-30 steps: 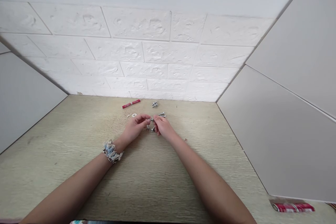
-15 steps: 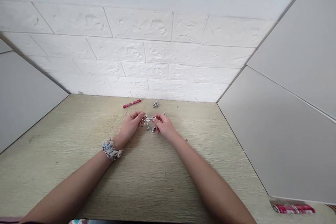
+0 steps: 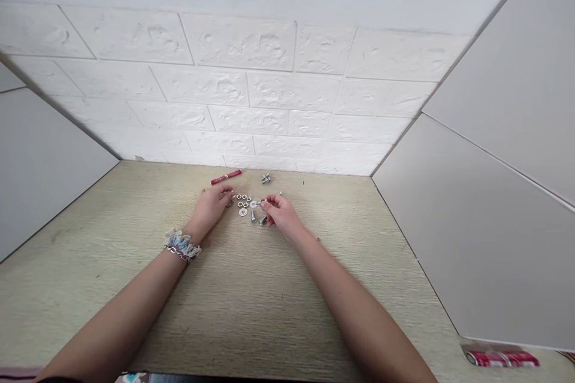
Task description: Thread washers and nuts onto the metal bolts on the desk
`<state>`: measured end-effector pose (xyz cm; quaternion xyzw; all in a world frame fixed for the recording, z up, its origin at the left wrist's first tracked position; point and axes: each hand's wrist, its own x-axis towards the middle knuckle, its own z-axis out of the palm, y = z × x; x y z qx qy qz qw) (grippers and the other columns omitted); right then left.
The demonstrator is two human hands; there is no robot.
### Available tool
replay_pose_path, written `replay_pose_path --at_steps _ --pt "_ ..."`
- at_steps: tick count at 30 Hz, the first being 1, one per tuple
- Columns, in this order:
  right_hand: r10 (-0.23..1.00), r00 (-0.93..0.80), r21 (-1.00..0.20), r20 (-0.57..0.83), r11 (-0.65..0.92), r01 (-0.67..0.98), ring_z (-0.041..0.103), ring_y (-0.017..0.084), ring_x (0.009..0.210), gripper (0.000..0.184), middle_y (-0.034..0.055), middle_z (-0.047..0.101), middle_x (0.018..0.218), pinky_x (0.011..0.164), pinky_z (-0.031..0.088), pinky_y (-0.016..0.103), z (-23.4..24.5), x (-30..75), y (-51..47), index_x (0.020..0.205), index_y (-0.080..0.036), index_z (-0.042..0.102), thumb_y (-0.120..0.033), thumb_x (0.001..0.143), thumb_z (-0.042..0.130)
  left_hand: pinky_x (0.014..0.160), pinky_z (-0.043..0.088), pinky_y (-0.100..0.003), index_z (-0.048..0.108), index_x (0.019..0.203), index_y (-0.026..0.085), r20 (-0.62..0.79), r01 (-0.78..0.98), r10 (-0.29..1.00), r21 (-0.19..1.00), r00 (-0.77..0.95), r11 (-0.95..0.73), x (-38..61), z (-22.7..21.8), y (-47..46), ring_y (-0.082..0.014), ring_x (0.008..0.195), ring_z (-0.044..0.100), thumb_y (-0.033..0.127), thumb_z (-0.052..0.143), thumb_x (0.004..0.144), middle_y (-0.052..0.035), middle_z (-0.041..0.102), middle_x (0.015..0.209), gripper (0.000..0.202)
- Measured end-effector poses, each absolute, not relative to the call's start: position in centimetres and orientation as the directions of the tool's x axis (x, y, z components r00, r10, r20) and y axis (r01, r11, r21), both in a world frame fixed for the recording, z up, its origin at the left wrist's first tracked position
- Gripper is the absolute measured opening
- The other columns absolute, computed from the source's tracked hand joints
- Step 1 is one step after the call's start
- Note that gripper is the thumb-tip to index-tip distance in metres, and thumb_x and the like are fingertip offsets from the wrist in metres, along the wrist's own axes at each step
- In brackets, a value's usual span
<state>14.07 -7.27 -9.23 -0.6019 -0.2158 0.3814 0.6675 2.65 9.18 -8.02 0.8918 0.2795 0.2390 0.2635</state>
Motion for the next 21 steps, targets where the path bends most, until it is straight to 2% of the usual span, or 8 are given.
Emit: replay_pose_path --at_steps 3,5,7,12,16,21 --pt "0.774 0.612 -0.971 -0.162 -0.015 -0.239 0.043 0.005 0.042 0.034 -0.0054 0.051 0.061 0.037 0.038 0.019 -9.3 14.1 -7.3 0.081 -0.017 0.053 -0.042 0.063 0.067 0.1 0.016 -0.053 0.066 0.09 0.021 0.298 0.384 0.612 0.561 0.733 -0.733 3.1 -8.2 8.8 -0.0298 0.101 0.054 0.031 0.052 0.08 -0.0102 0.066 0.099 0.02" --pt "0.779 0.607 -0.972 -0.157 -0.014 -0.234 0.044 0.005 0.042 0.033 -0.0052 0.051 0.062 0.038 0.038 0.019 -9.4 14.2 -7.3 0.082 -0.017 0.053 -0.041 0.064 0.066 0.101 0.013 -0.055 0.066 0.09 0.022 0.303 0.388 0.603 0.541 0.738 -0.746 3.4 -8.5 8.7 -0.0303 0.104 0.053 0.03 0.051 0.081 -0.0104 0.065 0.102 0.02" --pt "0.78 0.605 -0.972 -0.159 -0.015 -0.236 0.044 0.005 0.042 0.032 -0.005 0.052 0.062 0.038 0.039 0.019 -9.5 14.2 -7.2 0.081 -0.017 0.053 -0.041 0.064 0.067 0.101 0.015 -0.054 0.066 0.091 0.022 0.31 0.394 0.6 0.525 0.737 -0.755 3.7 -8.7 8.8 -0.0298 0.104 0.053 0.028 0.05 0.082 -0.0103 0.065 0.102 0.02" --pt "0.776 0.6 -0.964 -0.193 -0.035 -0.264 0.044 0.004 0.041 0.034 -0.0048 0.053 0.064 0.038 0.039 0.018 -9.4 14.2 -7.2 0.08 -0.017 0.052 -0.041 0.062 0.068 0.092 0.033 -0.042 0.066 0.097 0.021 0.268 0.414 0.581 0.485 0.768 -0.771 3.9 -8.8 9.0 -0.0265 0.101 0.056 0.025 0.047 0.083 -0.0084 0.065 0.104 0.024" --pt "0.775 0.601 -0.963 -0.196 -0.036 -0.268 0.045 0.004 0.041 0.033 -0.0049 0.054 0.063 0.038 0.04 0.018 -9.4 14.2 -7.2 0.079 -0.017 0.053 -0.04 0.061 0.069 0.093 0.033 -0.042 0.065 0.102 0.024 0.214 0.471 0.584 0.41 0.783 -0.781 3.9 -8.3 8.8 -0.0251 0.103 0.055 0.022 0.043 0.085 -0.0053 0.065 0.106 0.028" --pt "0.767 0.609 -0.962 -0.202 -0.038 -0.27 0.046 0.004 0.042 0.031 -0.0044 0.054 0.064 0.038 0.04 0.018 -9.4 14.2 -7.3 0.078 -0.017 0.054 -0.038 0.061 0.069 0.092 0.032 -0.044 0.067 0.099 0.026 0.211 0.478 0.563 0.345 0.799 -0.808 3.9 -8.1 8.5 -0.0254 0.103 0.054 0.02 0.042 0.085 -0.004 0.066 0.105 0.029"
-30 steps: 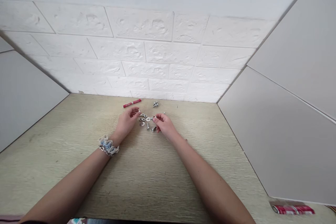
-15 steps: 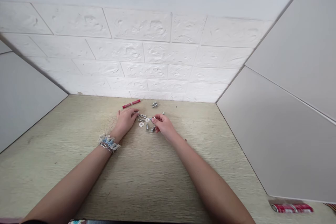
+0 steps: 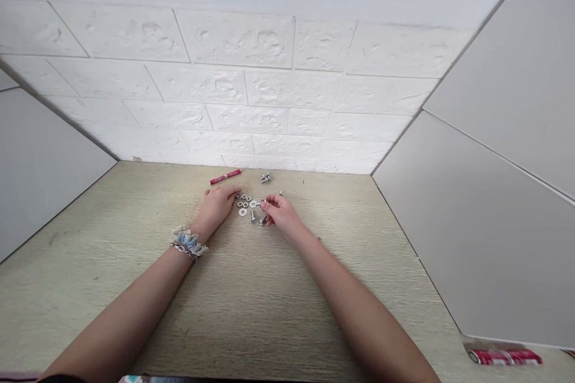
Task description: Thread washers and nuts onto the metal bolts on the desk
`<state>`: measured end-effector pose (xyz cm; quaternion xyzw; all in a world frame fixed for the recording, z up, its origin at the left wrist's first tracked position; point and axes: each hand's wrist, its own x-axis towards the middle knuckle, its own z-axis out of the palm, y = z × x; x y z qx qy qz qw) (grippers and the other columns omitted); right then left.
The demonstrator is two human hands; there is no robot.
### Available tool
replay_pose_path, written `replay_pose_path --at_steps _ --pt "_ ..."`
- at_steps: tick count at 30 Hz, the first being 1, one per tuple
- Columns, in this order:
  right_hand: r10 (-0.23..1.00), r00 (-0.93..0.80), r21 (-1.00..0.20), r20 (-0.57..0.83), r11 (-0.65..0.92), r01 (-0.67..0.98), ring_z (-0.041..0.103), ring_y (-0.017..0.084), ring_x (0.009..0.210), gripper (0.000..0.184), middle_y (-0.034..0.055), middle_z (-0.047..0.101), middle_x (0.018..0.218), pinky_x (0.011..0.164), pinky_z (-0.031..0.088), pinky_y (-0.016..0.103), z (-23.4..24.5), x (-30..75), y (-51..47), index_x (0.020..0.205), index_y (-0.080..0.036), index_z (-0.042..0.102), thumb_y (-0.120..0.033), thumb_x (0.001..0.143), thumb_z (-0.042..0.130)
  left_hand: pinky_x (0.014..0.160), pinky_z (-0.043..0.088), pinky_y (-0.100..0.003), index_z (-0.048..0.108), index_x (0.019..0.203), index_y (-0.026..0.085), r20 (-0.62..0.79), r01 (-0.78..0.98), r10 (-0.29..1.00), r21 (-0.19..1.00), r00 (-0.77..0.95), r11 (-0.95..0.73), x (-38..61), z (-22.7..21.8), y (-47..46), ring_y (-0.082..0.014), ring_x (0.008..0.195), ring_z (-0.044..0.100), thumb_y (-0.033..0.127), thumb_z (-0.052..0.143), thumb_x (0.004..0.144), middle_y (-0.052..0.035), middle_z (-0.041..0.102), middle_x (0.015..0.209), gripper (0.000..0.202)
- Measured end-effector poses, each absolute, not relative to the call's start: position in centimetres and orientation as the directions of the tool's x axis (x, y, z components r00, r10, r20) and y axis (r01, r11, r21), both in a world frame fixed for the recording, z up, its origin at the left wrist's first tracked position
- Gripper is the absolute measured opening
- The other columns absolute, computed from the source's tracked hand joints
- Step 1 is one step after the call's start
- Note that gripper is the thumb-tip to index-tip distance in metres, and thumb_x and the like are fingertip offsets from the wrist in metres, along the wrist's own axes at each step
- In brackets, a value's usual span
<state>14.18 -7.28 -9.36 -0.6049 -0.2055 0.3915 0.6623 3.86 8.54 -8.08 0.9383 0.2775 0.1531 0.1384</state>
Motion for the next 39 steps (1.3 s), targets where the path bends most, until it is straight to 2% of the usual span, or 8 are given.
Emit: replay_pose_path --at_steps 9,13,17,20,29,35,37,39 --pt "0.767 0.609 -0.958 -0.203 -0.028 -0.284 0.045 0.004 0.041 0.033 -0.0051 0.053 0.062 0.038 0.04 0.018 -9.4 14.2 -7.1 0.078 -0.017 0.053 -0.039 0.06 0.07 0.092 0.031 -0.046 0.068 0.093 0.026 0.258 0.43 0.535 0.368 0.804 -0.824 3.6 -8.4 8.4 -0.0237 0.102 0.055 0.013 0.039 0.081 -0.0017 0.067 0.103 0.034" --pt "0.767 0.612 -0.962 -0.192 -0.024 -0.272 0.045 0.004 0.041 0.035 -0.0056 0.052 0.061 0.038 0.039 0.019 -9.4 14.1 -7.2 0.078 -0.017 0.053 -0.04 0.059 0.07 0.095 0.03 -0.045 0.068 0.092 0.024 0.337 0.387 0.504 0.358 0.796 -0.85 3.3 -7.6 7.5 -0.0234 0.112 0.049 0.012 0.041 0.079 -0.0036 0.059 0.118 0.032" --pt "0.777 0.605 -0.967 -0.175 -0.02 -0.254 0.043 0.004 0.04 0.035 -0.0063 0.051 0.06 0.039 0.039 0.019 -9.3 14.1 -7.3 0.08 -0.017 0.054 -0.042 0.061 0.068 0.097 0.028 -0.046 0.058 0.112 0.025 0.407 0.209 0.323 0.3 0.855 -0.931 2.9 -6.8 5.5 -0.0243 0.119 0.043 0.026 0.049 0.082 -0.0054 0.051 0.128 0.032" --pt "0.796 0.586 -0.972 -0.147 -0.008 -0.233 0.045 0.005 0.043 0.035 -0.0056 0.051 0.06 0.041 0.039 0.019 -9.2 14.0 -7.3 0.083 -0.016 0.056 -0.042 0.063 0.067 0.098 0.025 -0.045 0.053 0.118 0.026 0.413 0.071 0.179 0.264 0.893 -0.962 2.9 -6.8 4.0 -0.0242 0.119 0.043 0.036 0.054 0.081 -0.0053 0.052 0.127 0.038" --pt "0.814 0.572 -0.992 -0.102 -0.039 -0.121 0.044 0.004 0.045 0.03 -0.0026 0.056 0.069 0.042 0.039 0.02 -8.7 13.7 -7.4 0.085 -0.016 0.059 -0.04 0.067 0.063 0.088 0.033 -0.034 0.058 0.109 0.023 0.465 -0.053 0.11 0.323 0.879 -0.945 3.4 -8.0 4.0 -0.0145 0.091 0.061 0.027 0.045 0.089 -0.0023 0.064 0.109 0.024" --pt "0.759 0.64 -0.988 -0.118 -0.021 -0.156 0.044 0.005 0.041 0.035 -0.005 0.051 0.062 0.038 0.038 0.019 -8.8 13.7 -7.3 0.081 -0.017 0.054 -0.045 0.063 0.065 0.089 0.037 -0.033 0.061 0.102 0.02 0.447 0.025 0.199 0.365 0.872 -0.93 3.4 -8.0 5.3 -0.0152 0.087 0.062 0.031 0.047 0.088 -0.0037 0.067 0.1 0.023" --pt "0.745 0.653 -0.984 -0.135 -0.02 -0.18 0.044 0.005 0.041 0.038 -0.0047 0.052 0.063 0.038 0.038 0.019 -8.8 13.6 -7.3 0.081 -0.017 0.053 -0.046 0.061 0.066 0.09 0.039 -0.034 0.061 0.102 0.018 0.41 0.116 0.298 0.414 0.862 -0.903 3.2 -7.7 6.2 -0.0173 0.09 0.061 0.031 0.049 0.086 -0.0057 0.068 0.098 0.024" --pt "0.74 0.658 -0.981 -0.143 -0.019 -0.193 0.044 0.005 0.041 0.039 -0.0045 0.052 0.063 0.037 0.038 0.019 -8.8 13.6 -7.3 0.081 -0.017 0.053 -0.047 0.06 0.066 0.085 0.043 -0.032 0.061 0.101 0.016 0.366 0.242 0.471 0.521 0.803 -0.818 2.9 -7.3 7.4 -0.0187 0.093 0.06 0.03 0.051 0.084 -0.0074 0.067 0.099 0.025"
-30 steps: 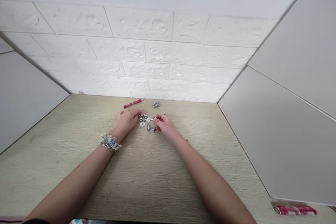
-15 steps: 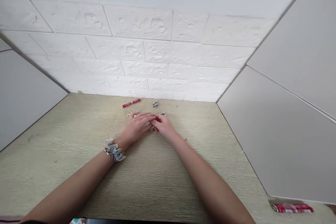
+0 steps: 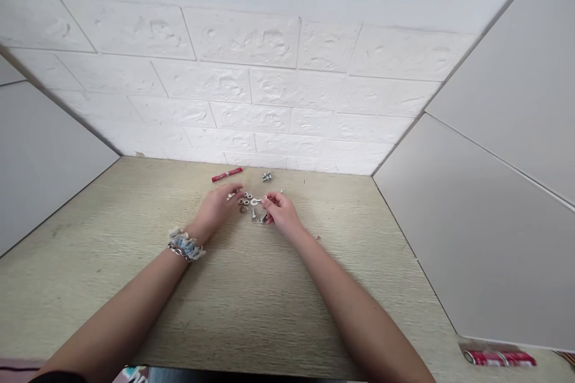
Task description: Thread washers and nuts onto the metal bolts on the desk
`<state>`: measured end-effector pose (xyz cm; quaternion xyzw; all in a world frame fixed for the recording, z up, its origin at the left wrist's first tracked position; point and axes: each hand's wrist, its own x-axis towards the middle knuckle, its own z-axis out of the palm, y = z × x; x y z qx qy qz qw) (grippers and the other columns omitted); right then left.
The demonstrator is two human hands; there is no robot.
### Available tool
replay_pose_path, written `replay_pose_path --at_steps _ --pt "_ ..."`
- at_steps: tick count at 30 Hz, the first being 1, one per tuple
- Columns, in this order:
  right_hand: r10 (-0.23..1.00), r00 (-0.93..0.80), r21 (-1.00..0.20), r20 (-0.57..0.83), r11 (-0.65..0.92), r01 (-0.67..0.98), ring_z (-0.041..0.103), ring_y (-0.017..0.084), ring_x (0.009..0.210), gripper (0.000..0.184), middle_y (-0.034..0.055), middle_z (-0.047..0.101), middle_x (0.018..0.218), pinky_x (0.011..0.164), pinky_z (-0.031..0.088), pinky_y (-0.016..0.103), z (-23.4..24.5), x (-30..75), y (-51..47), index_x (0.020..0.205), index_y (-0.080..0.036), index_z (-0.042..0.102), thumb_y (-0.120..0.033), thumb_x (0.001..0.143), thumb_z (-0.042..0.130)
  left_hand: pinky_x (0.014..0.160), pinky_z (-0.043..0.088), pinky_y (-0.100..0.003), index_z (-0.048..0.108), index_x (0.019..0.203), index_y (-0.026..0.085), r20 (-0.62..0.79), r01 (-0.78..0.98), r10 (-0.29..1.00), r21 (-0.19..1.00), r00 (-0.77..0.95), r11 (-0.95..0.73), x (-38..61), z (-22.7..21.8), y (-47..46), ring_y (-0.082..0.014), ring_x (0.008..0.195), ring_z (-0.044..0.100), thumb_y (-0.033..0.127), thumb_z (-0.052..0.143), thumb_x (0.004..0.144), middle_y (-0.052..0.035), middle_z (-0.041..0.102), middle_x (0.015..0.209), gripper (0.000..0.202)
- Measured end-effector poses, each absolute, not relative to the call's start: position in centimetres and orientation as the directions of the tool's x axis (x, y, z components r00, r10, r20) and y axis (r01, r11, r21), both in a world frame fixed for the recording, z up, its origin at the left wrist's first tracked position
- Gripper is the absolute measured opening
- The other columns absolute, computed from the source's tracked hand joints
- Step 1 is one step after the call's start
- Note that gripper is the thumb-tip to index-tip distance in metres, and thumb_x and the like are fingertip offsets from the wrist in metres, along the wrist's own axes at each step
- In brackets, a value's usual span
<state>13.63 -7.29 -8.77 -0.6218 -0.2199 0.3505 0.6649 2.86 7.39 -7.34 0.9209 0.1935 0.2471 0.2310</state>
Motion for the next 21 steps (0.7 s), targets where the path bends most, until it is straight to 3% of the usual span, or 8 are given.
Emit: replay_pose_path --at_steps 3,5,8,11,15,18,21 --pt "0.74 0.657 -0.98 -0.147 -0.019 -0.199 0.045 0.005 0.041 0.04 -0.0045 0.052 0.062 0.037 0.038 0.018 -8.8 13.6 -7.3 0.08 -0.017 0.052 -0.047 0.059 0.067 0.079 0.047 -0.03 0.061 0.101 0.016 0.278 0.344 0.669 0.687 0.69 -0.641 2.3 -6.9 9.2 -0.0189 0.088 0.062 0.03 0.058 0.077 -0.0075 0.067 0.099 0.028" --pt "0.741 0.655 -0.98 -0.15 -0.022 -0.2 0.045 0.005 0.042 0.039 -0.0043 0.053 0.062 0.037 0.038 0.018 -8.8 13.7 -7.3 0.079 -0.017 0.052 -0.047 0.059 0.066 0.078 0.047 -0.032 0.065 0.091 0.016 0.225 0.39 0.722 0.718 0.655 -0.577 1.9 -6.8 10.0 -0.0203 0.082 0.062 0.034 0.061 0.073 -0.0071 0.068 0.093 0.026" --pt "0.739 0.655 -0.978 -0.158 -0.028 -0.205 0.044 0.005 0.042 0.038 -0.0043 0.053 0.062 0.037 0.038 0.018 -8.8 13.7 -7.3 0.079 -0.017 0.052 -0.046 0.06 0.066 0.085 0.044 -0.036 0.069 0.088 0.018 0.213 0.387 0.718 0.724 0.663 -0.571 1.6 -6.5 10.5 -0.0234 0.09 0.061 0.038 0.061 0.072 -0.0076 0.068 0.096 0.027" --pt "0.735 0.657 -0.977 -0.166 -0.034 -0.209 0.044 0.004 0.041 0.037 -0.0046 0.053 0.062 0.037 0.038 0.017 -8.7 13.6 -7.3 0.079 -0.017 0.052 -0.045 0.059 0.067 0.091 0.041 -0.037 0.07 0.09 0.018 0.184 0.319 0.717 0.802 0.672 -0.504 1.6 -6.1 10.4 -0.0242 0.097 0.059 0.04 0.061 0.072 -0.0086 0.067 0.101 0.03" --pt "0.73 0.661 -0.976 -0.176 -0.044 -0.212 0.044 0.004 0.042 0.036 -0.0045 0.053 0.063 0.038 0.039 0.018 -8.6 13.6 -7.4 0.08 -0.017 0.052 -0.044 0.06 0.066 0.079 0.048 -0.033 0.069 0.082 0.013 0.009 0.1 0.693 0.988 0.721 -0.117 1.6 -5.9 10.3 -0.017 0.076 0.06 0.042 0.061 0.071 -0.0092 0.068 0.09 0.032" --pt "0.732 0.659 -0.976 -0.175 -0.04 -0.215 0.045 0.005 0.043 0.036 -0.0045 0.053 0.062 0.039 0.039 0.018 -8.6 13.6 -7.4 0.08 -0.017 0.052 -0.044 0.061 0.066 0.074 0.05 -0.028 0.067 0.08 0.011 -0.121 0.024 0.625 0.987 0.771 0.162 1.6 -6.2 10.4 -0.011 0.067 0.058 0.036 0.065 0.068 -0.0081 0.067 0.087 0.028" --pt "0.734 0.658 -0.978 -0.167 -0.038 -0.206 0.046 0.005 0.043 0.035 -0.0043 0.053 0.063 0.039 0.039 0.018 -8.6 13.6 -7.4 0.08 -0.017 0.052 -0.044 0.061 0.065 0.078 0.049 -0.026 0.066 0.08 0.01 -0.158 0.0 0.644 0.971 0.749 0.239 1.9 -6.8 10.6 -0.0115 0.074 0.059 0.031 0.065 0.067 -0.0072 0.066 0.087 0.024"
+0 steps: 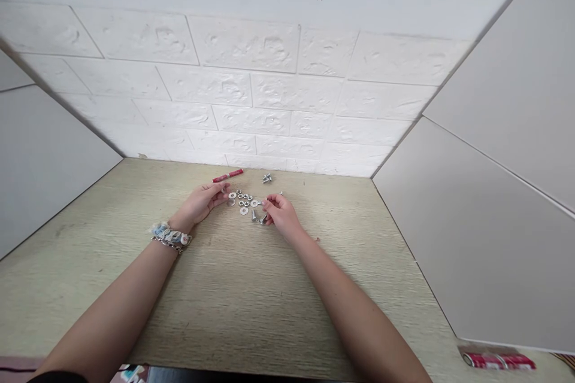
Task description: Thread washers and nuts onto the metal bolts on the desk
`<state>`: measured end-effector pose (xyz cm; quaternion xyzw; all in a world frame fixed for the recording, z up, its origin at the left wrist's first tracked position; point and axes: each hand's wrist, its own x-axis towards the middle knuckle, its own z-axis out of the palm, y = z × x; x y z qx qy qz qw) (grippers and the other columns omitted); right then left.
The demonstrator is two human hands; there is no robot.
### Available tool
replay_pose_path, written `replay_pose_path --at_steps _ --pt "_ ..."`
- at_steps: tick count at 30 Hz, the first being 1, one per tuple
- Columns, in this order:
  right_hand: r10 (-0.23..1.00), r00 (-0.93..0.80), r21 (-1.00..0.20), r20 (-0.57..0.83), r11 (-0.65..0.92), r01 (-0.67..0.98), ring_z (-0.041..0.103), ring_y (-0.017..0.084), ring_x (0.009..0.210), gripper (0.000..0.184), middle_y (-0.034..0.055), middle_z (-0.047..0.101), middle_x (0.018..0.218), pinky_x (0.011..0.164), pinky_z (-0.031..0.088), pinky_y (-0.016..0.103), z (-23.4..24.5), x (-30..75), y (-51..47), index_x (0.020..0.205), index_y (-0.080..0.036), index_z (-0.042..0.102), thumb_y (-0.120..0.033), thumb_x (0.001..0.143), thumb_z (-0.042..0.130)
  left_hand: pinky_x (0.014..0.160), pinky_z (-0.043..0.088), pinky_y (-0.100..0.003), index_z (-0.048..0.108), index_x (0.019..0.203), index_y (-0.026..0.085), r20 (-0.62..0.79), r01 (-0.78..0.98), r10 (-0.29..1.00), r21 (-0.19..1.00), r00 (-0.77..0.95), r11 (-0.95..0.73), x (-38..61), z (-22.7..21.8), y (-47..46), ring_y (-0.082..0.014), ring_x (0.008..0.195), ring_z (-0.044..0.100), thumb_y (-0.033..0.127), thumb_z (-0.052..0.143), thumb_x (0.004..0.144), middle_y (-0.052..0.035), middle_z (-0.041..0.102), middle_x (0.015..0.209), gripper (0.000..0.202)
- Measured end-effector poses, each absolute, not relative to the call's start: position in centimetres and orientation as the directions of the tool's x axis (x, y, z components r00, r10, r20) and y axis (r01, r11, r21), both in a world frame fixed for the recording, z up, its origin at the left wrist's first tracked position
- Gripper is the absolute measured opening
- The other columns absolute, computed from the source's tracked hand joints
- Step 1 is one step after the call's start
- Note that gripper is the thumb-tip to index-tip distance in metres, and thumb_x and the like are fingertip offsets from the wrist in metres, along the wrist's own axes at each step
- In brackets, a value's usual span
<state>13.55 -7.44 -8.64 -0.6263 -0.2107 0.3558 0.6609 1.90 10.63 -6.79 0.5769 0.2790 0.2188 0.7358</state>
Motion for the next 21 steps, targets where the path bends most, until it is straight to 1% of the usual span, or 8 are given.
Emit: replay_pose_path --at_steps 2,5,7,9,12,16,19,21 --pt "0.737 0.656 -0.979 -0.164 -0.04 -0.2 0.046 0.005 0.043 0.035 -0.0044 0.053 0.063 0.039 0.039 0.018 -8.6 13.5 -7.4 0.08 -0.017 0.052 -0.043 0.061 0.065 0.081 0.048 -0.027 0.065 0.084 0.011 -0.078 -0.064 0.76 0.986 0.645 0.155 2.2 -7.0 10.8 -0.013 0.08 0.06 0.033 0.062 0.069 -0.0067 0.066 0.087 0.026" --pt "0.74 0.653 -0.98 -0.162 -0.043 -0.195 0.046 0.005 0.042 0.035 -0.0045 0.053 0.062 0.038 0.039 0.018 -8.7 13.5 -7.3 0.079 -0.017 0.052 -0.043 0.061 0.065 0.081 0.047 -0.028 0.059 0.099 0.011 0.092 -0.091 0.889 0.994 0.448 -0.057 2.3 -6.9 11.1 -0.0147 0.083 0.061 0.037 0.06 0.071 -0.0067 0.067 0.088 0.038" --pt "0.739 0.654 -0.98 -0.164 -0.046 -0.195 0.045 0.004 0.041 0.035 -0.0044 0.054 0.063 0.038 0.039 0.018 -8.8 13.6 -7.3 0.079 -0.017 0.052 -0.044 0.062 0.065 0.078 0.047 -0.028 0.055 0.106 0.011 0.135 -0.01 0.89 0.989 0.436 -0.145 2.2 -6.7 11.2 -0.0163 0.083 0.061 0.038 0.06 0.07 -0.0077 0.067 0.089 0.045" --pt "0.74 0.652 -0.98 -0.164 -0.046 -0.194 0.045 0.004 0.041 0.035 -0.0044 0.054 0.063 0.038 0.039 0.018 -8.9 13.6 -7.2 0.08 -0.017 0.052 -0.044 0.062 0.065 0.076 0.047 -0.029 0.058 0.1 0.012 0.158 0.15 0.847 0.952 0.508 -0.267 2.0 -6.6 11.1 -0.0183 0.083 0.061 0.04 0.06 0.07 -0.0085 0.067 0.09 0.041" --pt "0.744 0.649 -0.98 -0.158 -0.04 -0.193 0.045 0.004 0.042 0.035 -0.0045 0.054 0.063 0.038 0.039 0.018 -9.0 13.7 -7.2 0.08 -0.017 0.052 -0.044 0.062 0.065 0.074 0.046 -0.031 0.064 0.085 0.015 0.199 0.376 0.753 0.77 0.627 -0.516 1.7 -6.6 10.6 -0.0198 0.077 0.06 0.039 0.056 0.073 -0.007 0.067 0.084 0.028" --pt "0.752 0.64 -0.982 -0.158 -0.05 -0.183 0.045 0.004 0.043 0.035 -0.0045 0.052 0.063 0.039 0.039 0.018 -9.0 13.7 -7.3 0.08 -0.017 0.051 -0.044 0.062 0.064 0.078 0.044 -0.036 0.064 0.077 0.015 0.287 0.483 0.613 0.411 0.736 -0.773 1.6 -6.4 9.9 -0.0232 0.079 0.059 0.029 0.044 0.079 -0.0104 0.065 0.08 0.025" --pt "0.742 0.659 -0.989 -0.129 -0.045 -0.142 0.045 0.006 0.045 0.033 -0.0042 0.051 0.065 0.04 0.04 0.02 -9.2 13.7 -7.3 0.081 -0.017 0.051 -0.044 0.065 0.062 0.08 0.042 -0.039 0.062 0.074 0.014 0.274 0.514 0.551 0.199 0.788 -0.834 1.4 -6.2 9.5 -0.0255 0.082 0.058 0.023 0.037 0.081 -0.0132 0.063 0.081 0.027" --pt "0.701 0.71 -0.996 -0.07 -0.016 -0.083 0.047 0.007 0.047 0.031 -0.003 0.051 0.069 0.043 0.042 0.022 -9.5 13.8 -7.3 0.082 -0.018 0.05 -0.042 0.067 0.06 0.078 0.043 -0.038 0.061 0.076 0.015 0.239 0.526 0.554 0.174 0.798 -0.833 1.3 -6.1 9.3 -0.0251 0.081 0.058 0.023 0.036 0.082 -0.0127 0.063 0.082 0.027"
